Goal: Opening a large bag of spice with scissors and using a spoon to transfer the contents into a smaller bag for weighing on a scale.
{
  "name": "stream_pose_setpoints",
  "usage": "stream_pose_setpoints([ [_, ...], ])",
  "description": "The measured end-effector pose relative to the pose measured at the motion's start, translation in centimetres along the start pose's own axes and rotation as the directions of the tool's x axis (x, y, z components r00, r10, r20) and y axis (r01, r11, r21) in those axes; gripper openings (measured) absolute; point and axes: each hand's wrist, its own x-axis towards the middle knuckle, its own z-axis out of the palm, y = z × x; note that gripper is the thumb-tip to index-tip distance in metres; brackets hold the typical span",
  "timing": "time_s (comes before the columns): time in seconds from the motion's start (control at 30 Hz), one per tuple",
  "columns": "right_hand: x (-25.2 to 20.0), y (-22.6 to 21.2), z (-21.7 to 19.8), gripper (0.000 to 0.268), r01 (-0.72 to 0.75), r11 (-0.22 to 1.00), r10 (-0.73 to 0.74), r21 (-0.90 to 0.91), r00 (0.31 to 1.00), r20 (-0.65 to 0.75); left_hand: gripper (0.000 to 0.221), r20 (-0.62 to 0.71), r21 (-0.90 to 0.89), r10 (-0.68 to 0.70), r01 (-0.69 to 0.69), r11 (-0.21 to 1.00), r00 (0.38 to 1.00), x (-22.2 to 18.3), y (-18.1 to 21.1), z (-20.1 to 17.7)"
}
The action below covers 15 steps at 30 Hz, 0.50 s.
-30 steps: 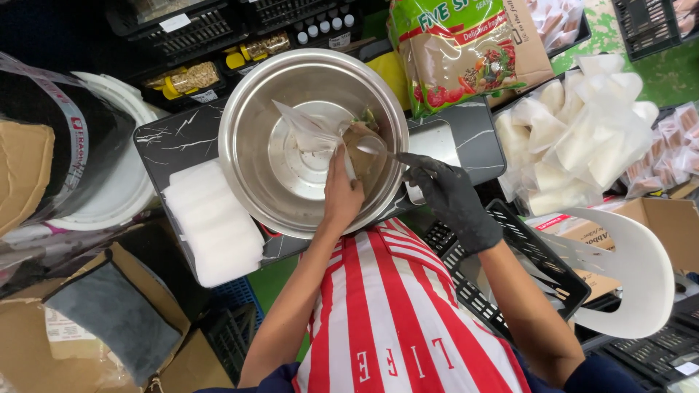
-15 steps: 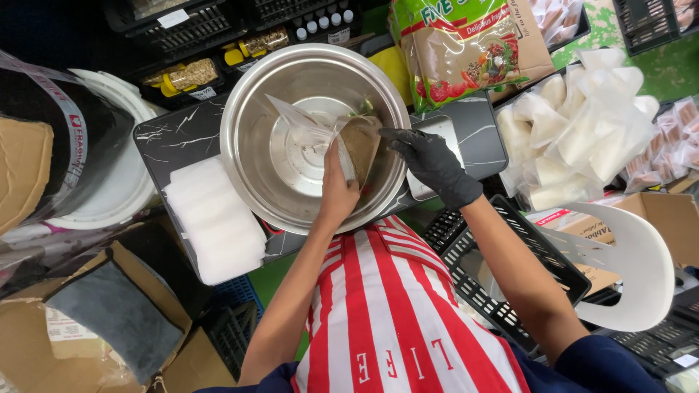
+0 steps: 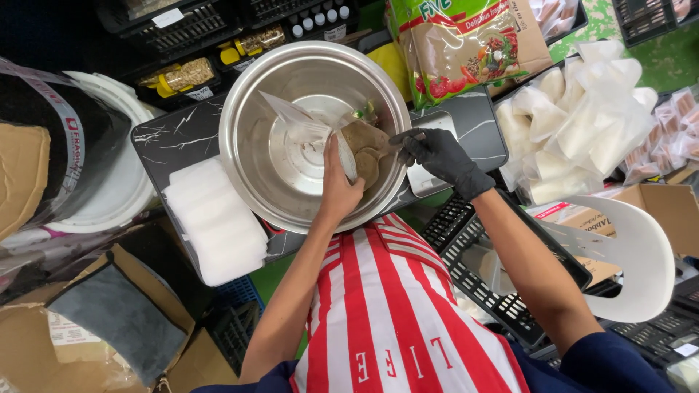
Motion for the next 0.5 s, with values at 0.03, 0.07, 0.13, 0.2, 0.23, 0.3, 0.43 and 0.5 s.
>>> stream_pose_setpoints([
  [0.03,0.1,-0.3,0.0,0.022,-0.001,1.0,0.001,0.001,1.0,0.0,0.098,0.001,0.001,-0.001,0.001,1.0,1.0,0.0,0.1,-0.2],
  [0.07,0.1,-0.7,0.0,0.021,-0.016,0.999,0.016,0.031,1.0,0.0,0.099,0.004,-0.009,0.0,0.0,1.0,1.0,0.0,0.1,-0.4],
  [0.13,0.5,-1.0,0.1,0.022,-0.031,0.998,0.031,0.061,1.0,0.0,0.1,0.007,-0.018,0.001,-0.001,1.0,1.0,0.1,0.2,-0.6],
  [0.2,1.0,-0.8,0.3,0.023,-0.05,0.989,0.05,0.137,0.999,0.0,0.1,0.006,-0.036,-0.009,0.009,0.999,1.0,0.1,0.3,-0.8],
  [0.23,1.6,-0.4,0.3,0.023,-0.049,0.989,0.049,0.138,0.999,0.001,0.1,0.005,-0.035,-0.009,0.009,0.999,1.0,0.2,0.0,-0.9],
  [0.3,2.6,0.6,0.3,0.02,-0.064,0.996,0.067,0.067,0.997,-0.034,0.1,0.017,-0.086,-0.04,0.042,0.995,0.999,0.2,-0.6,-1.2],
  [0.43,3.5,1.4,0.3,0.021,-0.104,0.988,0.109,0.11,0.993,-0.042,0.098,0.029,-0.121,-0.069,0.072,0.99,0.997,0.0,-0.7,-2.0],
  [0.5,3.7,1.6,0.2,0.024,-0.165,0.948,0.191,0.272,0.979,-0.07,0.097,0.054,-0.149,-0.106,0.113,0.982,0.993,0.0,-0.5,-2.4],
])
